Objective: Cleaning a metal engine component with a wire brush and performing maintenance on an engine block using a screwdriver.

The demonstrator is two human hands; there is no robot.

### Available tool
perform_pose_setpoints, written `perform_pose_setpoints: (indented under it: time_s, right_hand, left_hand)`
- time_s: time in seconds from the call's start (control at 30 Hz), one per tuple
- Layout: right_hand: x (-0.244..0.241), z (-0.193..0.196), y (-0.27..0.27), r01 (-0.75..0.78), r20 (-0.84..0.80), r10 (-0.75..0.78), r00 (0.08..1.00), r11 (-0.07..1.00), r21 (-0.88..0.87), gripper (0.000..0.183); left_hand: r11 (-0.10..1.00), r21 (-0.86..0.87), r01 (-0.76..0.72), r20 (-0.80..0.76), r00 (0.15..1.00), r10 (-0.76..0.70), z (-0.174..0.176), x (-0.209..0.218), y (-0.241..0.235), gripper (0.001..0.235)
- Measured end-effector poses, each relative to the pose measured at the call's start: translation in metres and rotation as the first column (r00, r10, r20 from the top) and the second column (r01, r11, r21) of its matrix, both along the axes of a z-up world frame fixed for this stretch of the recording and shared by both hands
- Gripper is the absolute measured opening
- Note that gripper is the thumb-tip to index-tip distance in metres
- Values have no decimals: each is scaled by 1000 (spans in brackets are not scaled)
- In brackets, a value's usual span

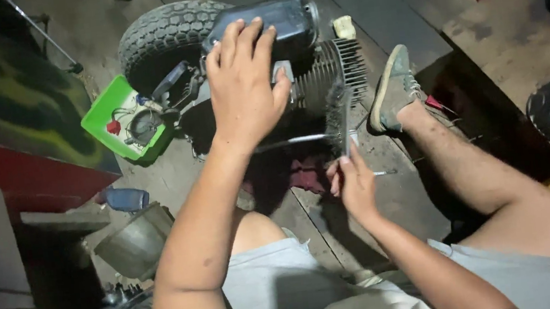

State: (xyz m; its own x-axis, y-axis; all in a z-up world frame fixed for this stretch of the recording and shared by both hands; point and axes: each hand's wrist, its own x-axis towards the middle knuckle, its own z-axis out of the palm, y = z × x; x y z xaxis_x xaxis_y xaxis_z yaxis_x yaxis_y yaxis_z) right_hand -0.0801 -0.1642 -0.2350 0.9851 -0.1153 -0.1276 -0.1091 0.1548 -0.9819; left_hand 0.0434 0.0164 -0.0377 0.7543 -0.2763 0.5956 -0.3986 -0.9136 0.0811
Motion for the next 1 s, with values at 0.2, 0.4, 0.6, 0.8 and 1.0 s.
perform_pose_setpoints:
  time_s: [0.2, 0.4, 0.6, 0.8, 1.0]
  right_hand:
    - [50, 49, -23, 58, 180, -42, 983, 995, -84, 51]
    - [25, -5, -14, 111, 247, 4, 969, 886, -450, 50]
    - [21, -4, -19, 83, 200, 7, 980, 896, -437, 49]
    - [49, 31, -23, 81, 241, 39, 970, 879, -470, 50]
    - [-3, -19, -8, 143, 221, -28, 975, 839, -525, 49]
  left_hand:
    - [1000, 0, -9, -12, 1000, 9, -1, 1, -1, 54]
    - [1000, -4, -12, -10, 1000, 12, -2, 2, -1, 54]
    - [1000, 3, -3, 18, 1000, 3, -1, 2, -1, 53]
    - [1000, 14, -6, 12, 1000, 6, 1, 2, -1, 51]
    - [1000, 3, 6, 19, 1000, -6, 0, 2, -1, 52]
